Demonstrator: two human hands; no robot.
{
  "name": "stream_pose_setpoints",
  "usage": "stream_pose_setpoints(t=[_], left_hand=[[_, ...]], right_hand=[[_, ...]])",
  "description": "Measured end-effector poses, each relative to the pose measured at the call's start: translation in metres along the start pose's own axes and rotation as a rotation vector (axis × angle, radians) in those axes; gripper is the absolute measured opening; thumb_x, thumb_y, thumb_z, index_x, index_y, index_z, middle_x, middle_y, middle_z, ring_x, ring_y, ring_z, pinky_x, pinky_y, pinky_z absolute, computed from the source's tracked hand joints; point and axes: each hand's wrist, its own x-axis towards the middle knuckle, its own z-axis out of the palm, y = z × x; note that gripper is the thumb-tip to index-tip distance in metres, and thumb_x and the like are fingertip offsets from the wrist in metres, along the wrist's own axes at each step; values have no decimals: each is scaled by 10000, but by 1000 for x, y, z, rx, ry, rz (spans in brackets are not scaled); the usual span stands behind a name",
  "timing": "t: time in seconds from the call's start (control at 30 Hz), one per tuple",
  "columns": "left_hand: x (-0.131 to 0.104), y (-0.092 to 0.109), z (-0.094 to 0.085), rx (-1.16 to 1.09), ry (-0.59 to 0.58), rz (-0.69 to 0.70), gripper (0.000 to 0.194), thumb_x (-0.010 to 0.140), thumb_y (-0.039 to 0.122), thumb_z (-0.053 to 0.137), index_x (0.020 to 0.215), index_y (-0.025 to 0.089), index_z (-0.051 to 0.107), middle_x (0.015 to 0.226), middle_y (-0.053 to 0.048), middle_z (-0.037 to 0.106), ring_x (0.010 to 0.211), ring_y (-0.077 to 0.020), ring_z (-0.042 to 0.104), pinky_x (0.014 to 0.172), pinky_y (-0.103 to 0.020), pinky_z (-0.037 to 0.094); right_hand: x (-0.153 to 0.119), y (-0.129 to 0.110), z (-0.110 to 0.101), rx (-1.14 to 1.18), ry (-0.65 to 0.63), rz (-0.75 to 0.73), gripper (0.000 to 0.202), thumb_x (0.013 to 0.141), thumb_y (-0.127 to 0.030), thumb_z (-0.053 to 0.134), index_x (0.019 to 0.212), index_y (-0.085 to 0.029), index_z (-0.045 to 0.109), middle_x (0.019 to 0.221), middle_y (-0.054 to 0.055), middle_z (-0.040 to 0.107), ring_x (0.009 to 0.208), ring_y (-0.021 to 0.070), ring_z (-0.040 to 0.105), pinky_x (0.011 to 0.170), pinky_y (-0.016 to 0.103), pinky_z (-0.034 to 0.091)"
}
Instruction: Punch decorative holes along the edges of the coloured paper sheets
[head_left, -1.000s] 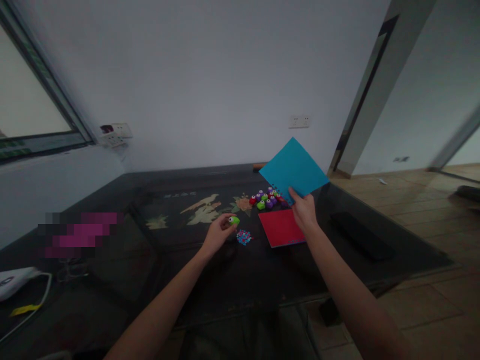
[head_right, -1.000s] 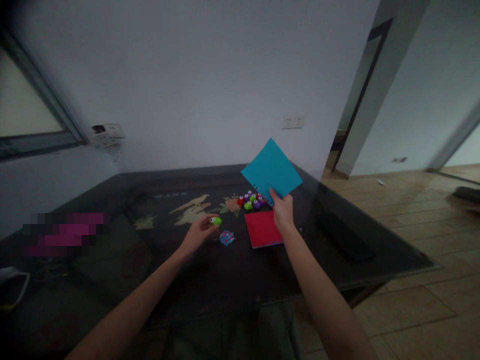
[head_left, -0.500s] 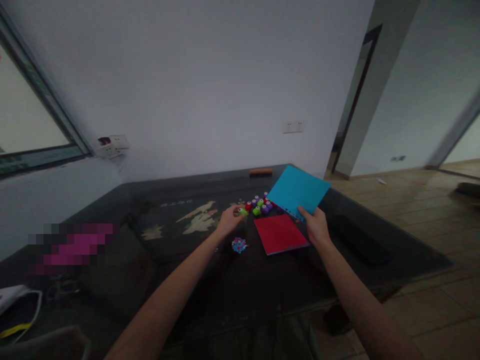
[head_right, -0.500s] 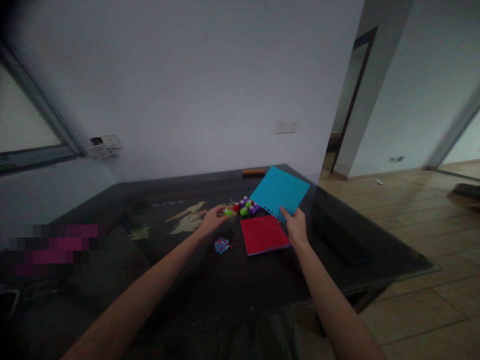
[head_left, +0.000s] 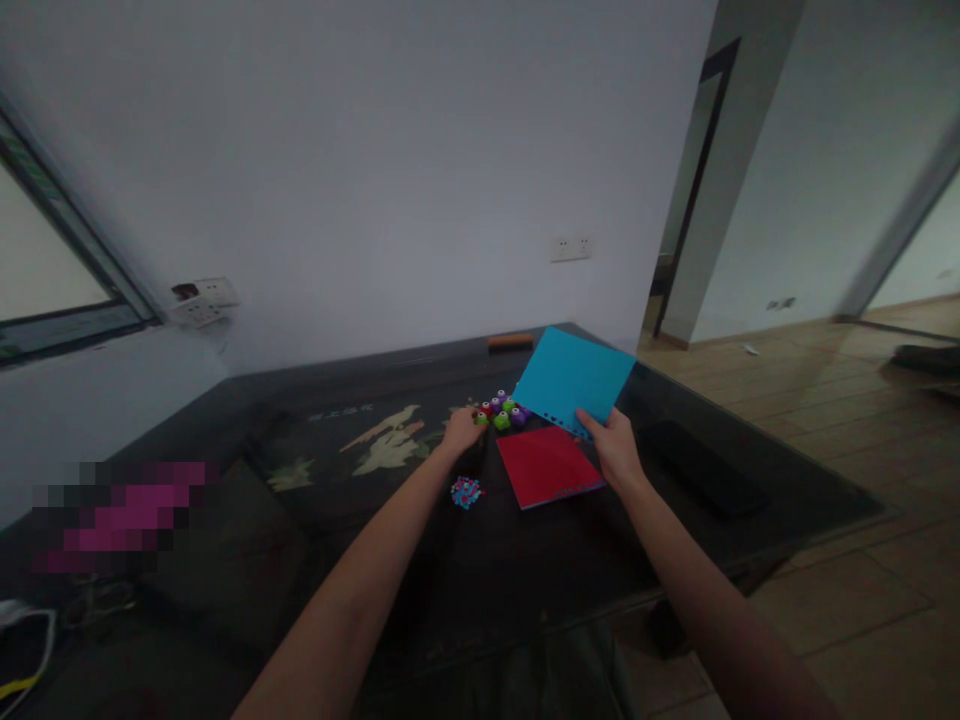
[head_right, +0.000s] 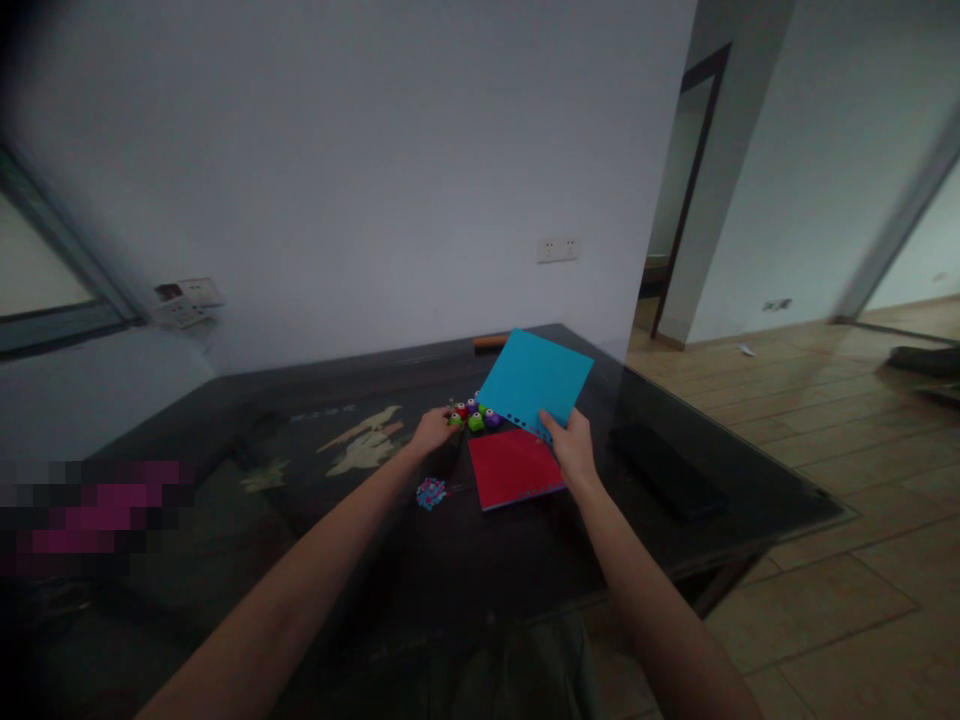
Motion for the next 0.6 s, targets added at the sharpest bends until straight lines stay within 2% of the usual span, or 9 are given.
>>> stream_pose_setpoints(t=[0.43,0.6], left_hand=[[13,-4,8,43,0,-57,316,738,220,589,1041,136,626,1062,-130,651,953,-229,593,791,-280,422],[14,-7,9,-18,-2,-42,289,722,212,606,999,144,649,1014,-111,671,922,-221,606,772,-270,438]], right_hand=[[0,2,0,-30,-26,-12,325,608,-400,708,775,-152,579,629,4,604,479,121,510,439,265,449],[1,3,-1,-40,-24,-16,330,607,-404,712,780,-153,587,651,20,618,485,120,513,444,262,450]])
